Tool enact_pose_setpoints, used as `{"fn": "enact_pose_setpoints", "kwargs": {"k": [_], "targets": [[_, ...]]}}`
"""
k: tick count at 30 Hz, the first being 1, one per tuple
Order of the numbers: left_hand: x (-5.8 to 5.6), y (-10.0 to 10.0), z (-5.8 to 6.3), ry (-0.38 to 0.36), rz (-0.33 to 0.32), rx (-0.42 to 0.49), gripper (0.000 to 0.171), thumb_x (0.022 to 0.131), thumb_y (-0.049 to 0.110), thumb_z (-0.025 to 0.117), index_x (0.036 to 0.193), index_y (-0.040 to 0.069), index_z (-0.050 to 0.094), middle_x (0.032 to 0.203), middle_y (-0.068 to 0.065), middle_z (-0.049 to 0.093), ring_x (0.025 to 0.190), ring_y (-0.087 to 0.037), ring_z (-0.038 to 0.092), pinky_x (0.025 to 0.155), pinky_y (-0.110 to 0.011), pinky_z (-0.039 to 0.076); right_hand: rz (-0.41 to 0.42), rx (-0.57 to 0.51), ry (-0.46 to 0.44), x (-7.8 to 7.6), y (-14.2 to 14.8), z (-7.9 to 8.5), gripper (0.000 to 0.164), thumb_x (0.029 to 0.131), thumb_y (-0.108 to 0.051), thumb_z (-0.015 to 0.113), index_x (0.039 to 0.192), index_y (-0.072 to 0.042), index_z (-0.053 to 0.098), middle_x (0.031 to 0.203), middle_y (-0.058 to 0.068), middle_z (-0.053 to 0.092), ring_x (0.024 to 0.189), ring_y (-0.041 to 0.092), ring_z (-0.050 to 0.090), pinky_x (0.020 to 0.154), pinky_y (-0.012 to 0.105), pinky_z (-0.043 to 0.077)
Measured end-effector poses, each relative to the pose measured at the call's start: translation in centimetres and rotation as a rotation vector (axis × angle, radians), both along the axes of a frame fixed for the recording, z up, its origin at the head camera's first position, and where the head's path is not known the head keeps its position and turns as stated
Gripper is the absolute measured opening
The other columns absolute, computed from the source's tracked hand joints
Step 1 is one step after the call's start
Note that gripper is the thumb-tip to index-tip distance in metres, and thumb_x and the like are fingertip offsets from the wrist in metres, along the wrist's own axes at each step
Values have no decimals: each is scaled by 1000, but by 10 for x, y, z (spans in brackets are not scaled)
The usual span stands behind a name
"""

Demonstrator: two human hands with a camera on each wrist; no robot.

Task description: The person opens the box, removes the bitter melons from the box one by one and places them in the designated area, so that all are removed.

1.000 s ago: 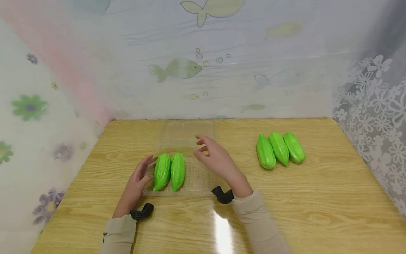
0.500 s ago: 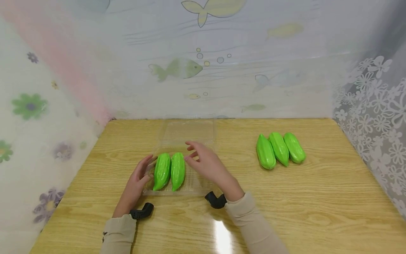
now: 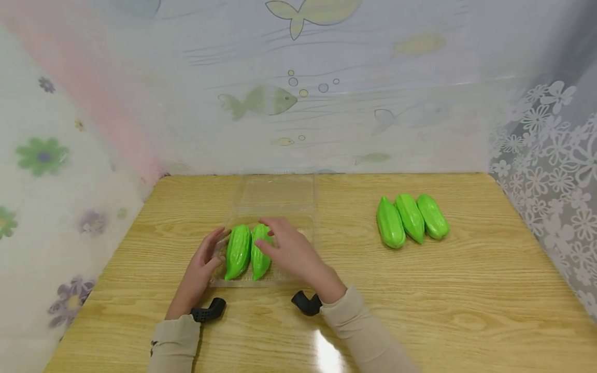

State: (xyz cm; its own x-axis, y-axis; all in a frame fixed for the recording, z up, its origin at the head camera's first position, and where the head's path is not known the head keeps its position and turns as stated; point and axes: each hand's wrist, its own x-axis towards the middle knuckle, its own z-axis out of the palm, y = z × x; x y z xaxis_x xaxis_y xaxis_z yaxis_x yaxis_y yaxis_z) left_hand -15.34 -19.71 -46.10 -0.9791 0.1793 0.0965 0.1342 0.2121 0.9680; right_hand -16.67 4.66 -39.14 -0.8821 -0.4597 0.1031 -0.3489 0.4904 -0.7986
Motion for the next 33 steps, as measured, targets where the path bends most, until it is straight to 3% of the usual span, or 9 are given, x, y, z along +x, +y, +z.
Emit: {"fn": "enact_pose_setpoints", "kwargs": {"k": [8,14,19,33], "targets": [[-1,0,-2,-8,20,7,65,83,-3,42,139,24,28,141,0,31,127,-21,30,97,-47,27,-5,41,27,3,-9,-6,51,89,-38,48,135,-18,37,131,1,42,110,18,48,77,35,44],[-2,0,-3,1,15,13,65,82,-3,42,139,24,28,141,-1,32,127,-23,31,96,-47,28,-16,105,84,2,-14,-13,50,89,-35,49,134,-15,39,130,6,42,113,19,45,88,38,39],[-1,1,-4,0,25,11,65,82,-2,43,138,26,29,141,-2,32,127,-23,30,96,-48,27,-27,159,106,4,-18,-17,49,89,-36,50,132,-15,41,132,6,38,120,20,38,96,38,33],[-1,1,-3,-19,33,11,65,83,-2,44,138,29,29,141,0,32,126,-21,32,95,-48,29,-15,285,124,3,-22,-33,56,86,-36,54,134,-12,40,142,15,23,128,30,26,98,45,29]]}}
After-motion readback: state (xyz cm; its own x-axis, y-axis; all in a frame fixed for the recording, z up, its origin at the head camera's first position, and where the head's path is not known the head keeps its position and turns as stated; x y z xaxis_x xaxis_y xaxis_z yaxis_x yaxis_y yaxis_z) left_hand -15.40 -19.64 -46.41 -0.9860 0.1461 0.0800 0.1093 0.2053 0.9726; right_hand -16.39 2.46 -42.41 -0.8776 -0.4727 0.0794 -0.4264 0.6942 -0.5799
